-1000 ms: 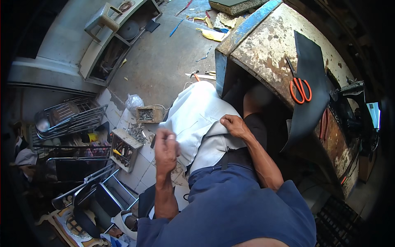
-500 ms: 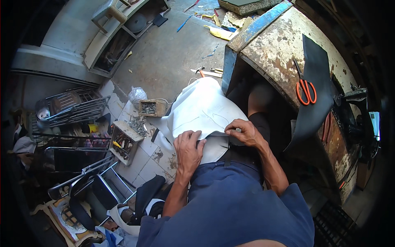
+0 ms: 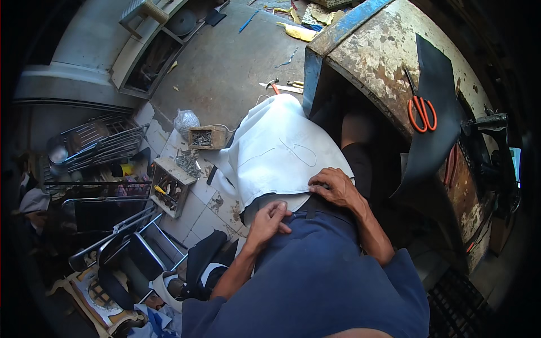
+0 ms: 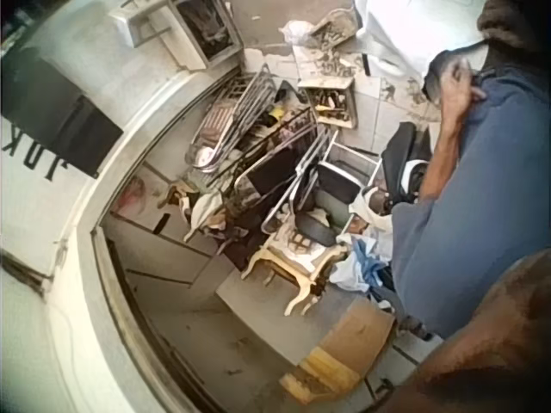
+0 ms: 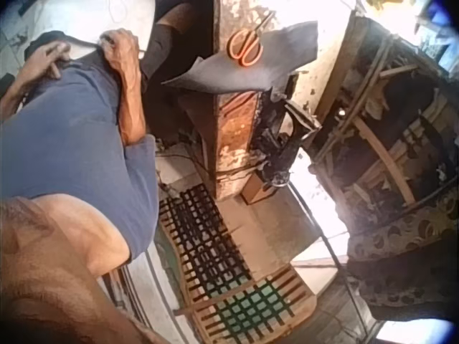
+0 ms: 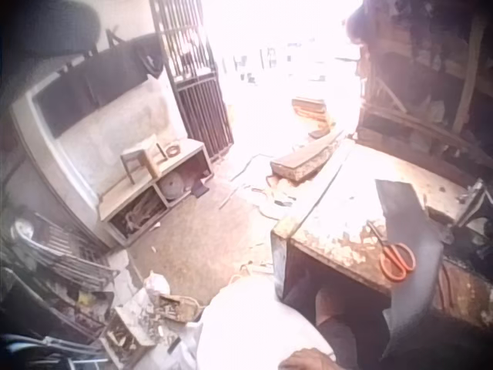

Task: The person cuts along a curved line on a large piece of white upholstery fabric using shears, then uses the cut-out section to measure and cut a matching piece of black material.

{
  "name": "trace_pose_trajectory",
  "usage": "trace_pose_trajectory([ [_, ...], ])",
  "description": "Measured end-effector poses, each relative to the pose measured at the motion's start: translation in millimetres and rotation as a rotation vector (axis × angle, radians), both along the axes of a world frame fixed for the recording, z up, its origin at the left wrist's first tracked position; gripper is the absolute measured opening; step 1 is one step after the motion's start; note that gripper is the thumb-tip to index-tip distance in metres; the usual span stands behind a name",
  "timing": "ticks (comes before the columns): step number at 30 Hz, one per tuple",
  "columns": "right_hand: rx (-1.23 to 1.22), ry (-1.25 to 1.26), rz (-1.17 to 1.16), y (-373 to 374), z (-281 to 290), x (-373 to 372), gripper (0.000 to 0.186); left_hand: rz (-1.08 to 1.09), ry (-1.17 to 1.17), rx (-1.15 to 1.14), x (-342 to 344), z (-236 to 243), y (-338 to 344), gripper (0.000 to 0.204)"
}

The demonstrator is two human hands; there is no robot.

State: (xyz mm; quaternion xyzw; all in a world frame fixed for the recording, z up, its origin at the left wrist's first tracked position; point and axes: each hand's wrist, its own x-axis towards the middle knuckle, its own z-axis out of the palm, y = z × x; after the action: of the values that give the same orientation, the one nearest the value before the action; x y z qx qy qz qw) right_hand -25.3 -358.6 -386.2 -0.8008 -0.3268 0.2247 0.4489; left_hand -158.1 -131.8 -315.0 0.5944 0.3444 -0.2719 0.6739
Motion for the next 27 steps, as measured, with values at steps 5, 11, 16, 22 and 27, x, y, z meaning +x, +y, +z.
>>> trace_pose_trajectory([
  [5, 0.059, -0.004, 0.045, 36, 15, 4, 0.014, 0.559, -0.013, -0.194, 6, -43, -24, 0.043],
  [11, 0.071, -0.043, 0.186, 81, 26, 5, 0.018, 0.451, -0.157, -0.194, -3, -48, -15, 0.025],
  [16, -0.026, -0.010, 0.226, 97, 23, -3, 0.018, 0.703, -0.245, -0.482, -9, -41, -14, 0.026],
  [22, 0.318, 0.512, 0.087, 87, 12, -3, 0.014, 0.774, -0.195, -0.210, -5, -52, -10, 0.039],
  [27, 0.212, 0.688, -0.025, 81, 19, -6, 0.016, 0.718, -0.176, -0.222, -3, -49, -8, 0.044],
])
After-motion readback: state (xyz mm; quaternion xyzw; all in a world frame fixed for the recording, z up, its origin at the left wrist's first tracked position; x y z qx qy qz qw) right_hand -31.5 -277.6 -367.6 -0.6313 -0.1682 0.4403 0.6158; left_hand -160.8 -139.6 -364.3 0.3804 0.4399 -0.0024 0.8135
